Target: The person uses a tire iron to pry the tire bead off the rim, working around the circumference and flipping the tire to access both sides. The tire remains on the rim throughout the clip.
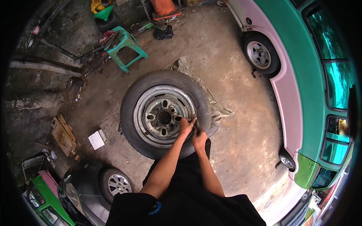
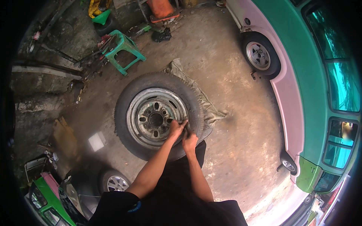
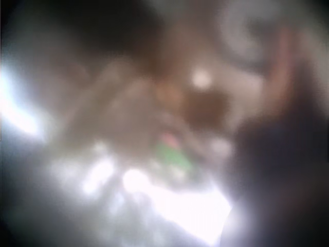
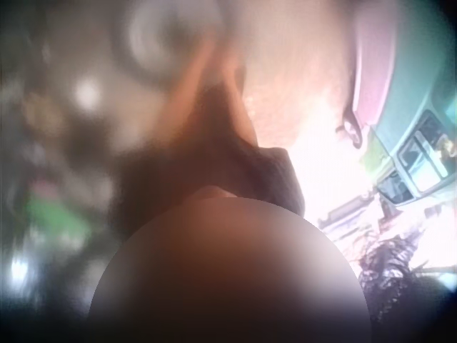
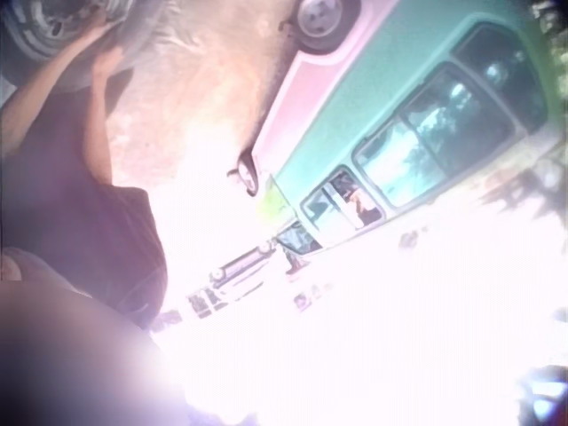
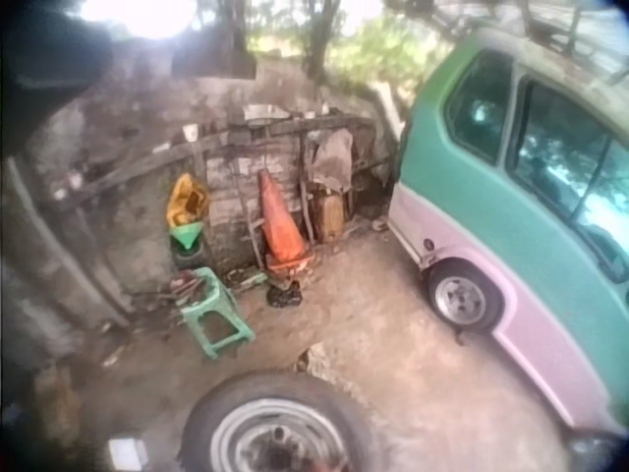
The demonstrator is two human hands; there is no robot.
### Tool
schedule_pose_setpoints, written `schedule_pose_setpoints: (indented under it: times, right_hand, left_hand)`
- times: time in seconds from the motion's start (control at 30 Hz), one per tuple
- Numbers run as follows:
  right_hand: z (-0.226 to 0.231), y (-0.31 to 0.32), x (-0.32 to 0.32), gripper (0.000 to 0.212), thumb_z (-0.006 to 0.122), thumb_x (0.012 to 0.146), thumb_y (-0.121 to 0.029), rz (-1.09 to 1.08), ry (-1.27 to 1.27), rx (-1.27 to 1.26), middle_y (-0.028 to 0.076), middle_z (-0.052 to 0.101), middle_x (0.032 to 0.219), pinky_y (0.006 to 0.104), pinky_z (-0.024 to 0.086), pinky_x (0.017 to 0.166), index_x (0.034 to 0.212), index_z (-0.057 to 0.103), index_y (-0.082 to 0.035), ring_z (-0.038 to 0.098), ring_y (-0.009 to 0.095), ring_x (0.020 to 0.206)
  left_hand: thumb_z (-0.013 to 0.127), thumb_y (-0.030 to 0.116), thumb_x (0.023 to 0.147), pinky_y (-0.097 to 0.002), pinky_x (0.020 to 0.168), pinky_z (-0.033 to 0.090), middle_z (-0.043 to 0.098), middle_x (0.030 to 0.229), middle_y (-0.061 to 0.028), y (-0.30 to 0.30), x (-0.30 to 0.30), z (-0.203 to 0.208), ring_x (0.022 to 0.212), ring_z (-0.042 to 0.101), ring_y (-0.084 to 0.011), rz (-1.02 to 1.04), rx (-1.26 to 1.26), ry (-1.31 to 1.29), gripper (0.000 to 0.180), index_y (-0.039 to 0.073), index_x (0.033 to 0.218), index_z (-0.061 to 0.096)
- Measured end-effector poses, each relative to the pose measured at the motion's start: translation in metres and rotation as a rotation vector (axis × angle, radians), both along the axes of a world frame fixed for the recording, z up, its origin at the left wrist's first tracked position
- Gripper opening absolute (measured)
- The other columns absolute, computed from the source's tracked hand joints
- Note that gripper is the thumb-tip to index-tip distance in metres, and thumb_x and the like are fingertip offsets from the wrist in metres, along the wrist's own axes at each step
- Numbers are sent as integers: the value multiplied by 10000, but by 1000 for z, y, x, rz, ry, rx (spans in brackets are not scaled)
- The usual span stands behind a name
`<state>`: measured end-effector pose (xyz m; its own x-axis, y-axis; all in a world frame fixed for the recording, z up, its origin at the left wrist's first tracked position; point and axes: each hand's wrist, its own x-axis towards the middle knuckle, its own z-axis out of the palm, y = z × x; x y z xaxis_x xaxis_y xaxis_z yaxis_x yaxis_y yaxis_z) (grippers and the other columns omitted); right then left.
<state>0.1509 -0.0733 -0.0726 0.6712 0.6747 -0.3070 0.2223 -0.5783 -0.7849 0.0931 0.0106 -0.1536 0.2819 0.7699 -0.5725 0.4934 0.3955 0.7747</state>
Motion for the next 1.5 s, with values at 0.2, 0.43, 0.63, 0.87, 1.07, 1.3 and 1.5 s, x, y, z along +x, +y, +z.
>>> schedule_pose_setpoints:
  times: [0.2, 0.43, 0.63, 0.87, 1.07, 1.3, 1.5]
  right_hand:
    - [-16, 20, -1, 304, 555, 940, -128, -101, 74, 62, 231, 693, 984, 343, 490, 827, 1168, 623, 61, 669, 266, 944]
    - [-38, 10, -3, 333, 548, 954, -81, -215, 444, 181, 156, 671, 1127, 273, 450, 892, 1230, 580, 103, 591, 149, 996]
    - [-41, 16, 3, 359, 575, 967, -120, -215, 526, 348, 74, 671, 1056, 254, 459, 821, 1290, 573, 37, 572, 120, 910]
    - [-23, 14, 6, 351, 576, 967, -147, -300, 576, 48, -43, 530, 658, 236, 305, 411, 1301, 587, -40, 409, 50, 478]
    - [-23, 24, 7, 336, 585, 963, -154, -364, 702, 69, -51, 514, 641, 240, 287, 383, 1282, 605, -49, 403, 51, 461]
    - [-41, 51, 11, 325, 601, 919, -147, -270, 469, 32, 203, 697, 1048, 305, 485, 835, 1191, 643, 26, 643, 202, 939]
    - [-7, 10, -5, 306, 574, 895, -107, -85, -66, -51, 266, 682, 1028, 376, 509, 835, 1147, 643, 53, 687, 347, 960]
  left_hand:
    - [757, 320, 780, -424, 625, 495, 677, 735, -254, 28, 4, 17, 695, 700, -336, 6, -21, -17, 414, -87, 790, 684]
    - [786, 303, 725, -425, 719, 530, 679, 875, -306, 31, 8, 34, 848, 698, -379, 5, -85, 180, 463, -120, 867, 662]
    - [795, 276, 734, -437, 635, 525, 671, 777, -285, 40, 16, 21, 769, 702, -360, 122, -227, 58, 441, -132, 773, 631]
    - [805, 305, 730, -414, 792, 531, 673, 967, -307, 29, 15, 38, 947, 678, -386, 98, -188, 195, 456, -97, 910, 685]
    - [807, 266, 743, -426, 698, 518, 678, 874, -275, 34, 21, 27, 832, 694, -331, 159, -217, 130, 428, -120, 833, 646]
    - [805, 287, 758, -432, 667, 509, 679, 838, -263, 58, 25, 25, 788, 692, -327, 187, -176, 108, 441, -115, 772, 623]
    - [759, 342, 780, -453, 719, 522, 663, 884, -323, 19, 18, 34, 900, 679, -407, 80, -77, 175, 477, -117, 846, 648]
